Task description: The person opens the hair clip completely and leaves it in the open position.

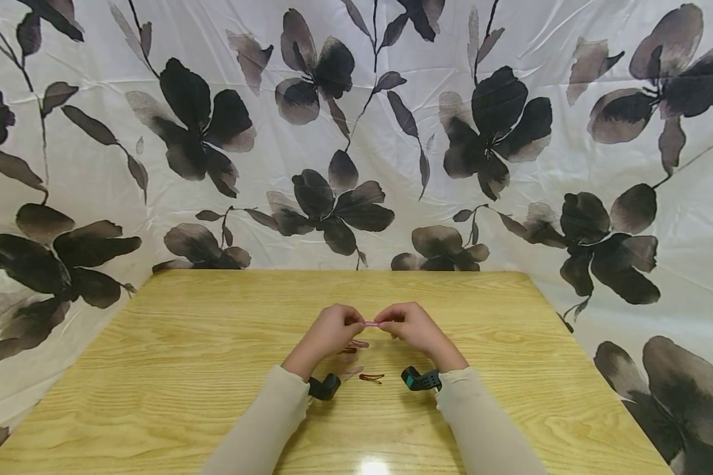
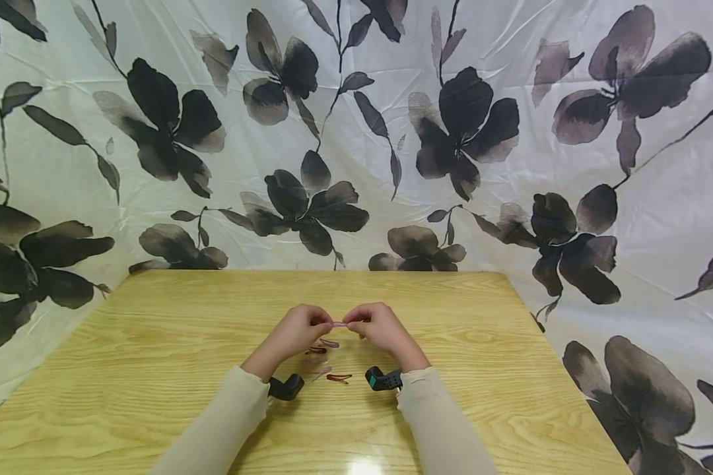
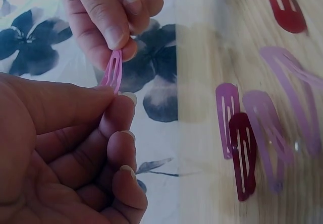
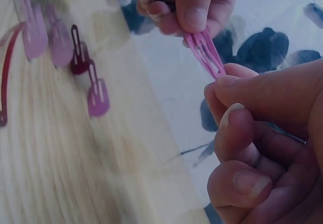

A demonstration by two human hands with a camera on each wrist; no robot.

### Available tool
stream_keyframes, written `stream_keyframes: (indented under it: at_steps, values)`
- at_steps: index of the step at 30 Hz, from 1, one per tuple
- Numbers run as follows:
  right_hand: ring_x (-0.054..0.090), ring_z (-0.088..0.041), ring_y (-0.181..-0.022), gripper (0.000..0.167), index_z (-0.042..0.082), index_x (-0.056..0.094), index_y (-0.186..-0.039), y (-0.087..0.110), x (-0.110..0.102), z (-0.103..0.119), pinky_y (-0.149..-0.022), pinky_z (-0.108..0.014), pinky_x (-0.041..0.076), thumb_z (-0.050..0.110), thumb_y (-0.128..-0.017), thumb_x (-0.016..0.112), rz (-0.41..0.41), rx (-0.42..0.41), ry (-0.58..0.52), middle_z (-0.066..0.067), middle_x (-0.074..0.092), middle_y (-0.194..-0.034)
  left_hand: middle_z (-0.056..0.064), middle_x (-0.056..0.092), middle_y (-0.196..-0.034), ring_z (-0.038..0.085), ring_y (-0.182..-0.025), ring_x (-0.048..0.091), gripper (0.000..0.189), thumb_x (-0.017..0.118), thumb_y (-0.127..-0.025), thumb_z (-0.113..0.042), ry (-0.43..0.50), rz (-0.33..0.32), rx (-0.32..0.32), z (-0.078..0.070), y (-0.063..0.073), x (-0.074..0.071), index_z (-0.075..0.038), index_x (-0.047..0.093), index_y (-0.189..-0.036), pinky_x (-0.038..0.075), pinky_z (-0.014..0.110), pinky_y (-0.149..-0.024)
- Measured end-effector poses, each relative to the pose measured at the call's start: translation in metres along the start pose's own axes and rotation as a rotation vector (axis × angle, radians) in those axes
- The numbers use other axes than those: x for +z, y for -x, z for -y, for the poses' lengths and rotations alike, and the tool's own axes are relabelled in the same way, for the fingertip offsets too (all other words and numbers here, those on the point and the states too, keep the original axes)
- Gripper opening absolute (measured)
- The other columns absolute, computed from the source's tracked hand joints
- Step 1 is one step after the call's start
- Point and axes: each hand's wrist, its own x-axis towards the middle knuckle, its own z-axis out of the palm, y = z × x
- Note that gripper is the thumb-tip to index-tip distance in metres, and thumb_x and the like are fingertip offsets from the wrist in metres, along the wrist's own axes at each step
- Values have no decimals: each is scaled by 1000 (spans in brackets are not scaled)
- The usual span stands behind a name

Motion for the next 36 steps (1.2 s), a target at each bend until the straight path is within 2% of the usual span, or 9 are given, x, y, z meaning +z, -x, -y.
stream_keyframes:
  at_steps: [7,15,21,25,29,36]
  values:
    - [51,-16,-63,13,12,73,-102,0,8,4,-57,-28,45,13,-95,61,36,-50,-10,-20,68,-98,10,69,-90,14,-68,56,19,59,-96,-18,22,15,-4,6,9,-6,-4,71,-99,48,30,-63]
    - [52,-15,-65,14,15,73,-101,1,17,8,-59,-29,46,13,-95,60,52,-66,14,-16,69,-100,7,69,-87,14,-67,55,18,59,-96,-17,30,11,21,10,16,-12,-4,71,-98,47,30,-63]
    - [56,-28,-70,15,14,73,-103,1,19,11,-60,-31,47,13,-96,60,66,-81,3,-18,69,-104,-1,68,-87,13,-73,56,17,60,-96,-17,25,15,34,14,19,-15,-6,71,-99,48,30,-66]
    - [58,-33,-72,15,14,73,-103,1,19,11,-60,-31,48,13,-96,60,64,-98,6,-17,69,-105,1,68,-87,14,-72,56,16,60,-96,-17,36,18,51,16,19,-16,-6,71,-99,47,30,-66]
    - [58,-33,-74,15,14,73,-102,1,18,11,-60,-30,47,13,-97,59,59,-98,10,-18,69,-102,3,69,-89,15,-74,57,16,60,-96,-17,63,13,60,17,19,-14,-6,72,-99,48,31,-67]
    - [52,-20,-66,15,12,71,-103,2,15,13,-56,-28,44,13,-98,56,73,-98,-27,-25,65,-92,5,70,-90,18,-76,59,16,60,-96,-16,113,10,67,17,18,-13,-5,72,-100,48,31,-67]
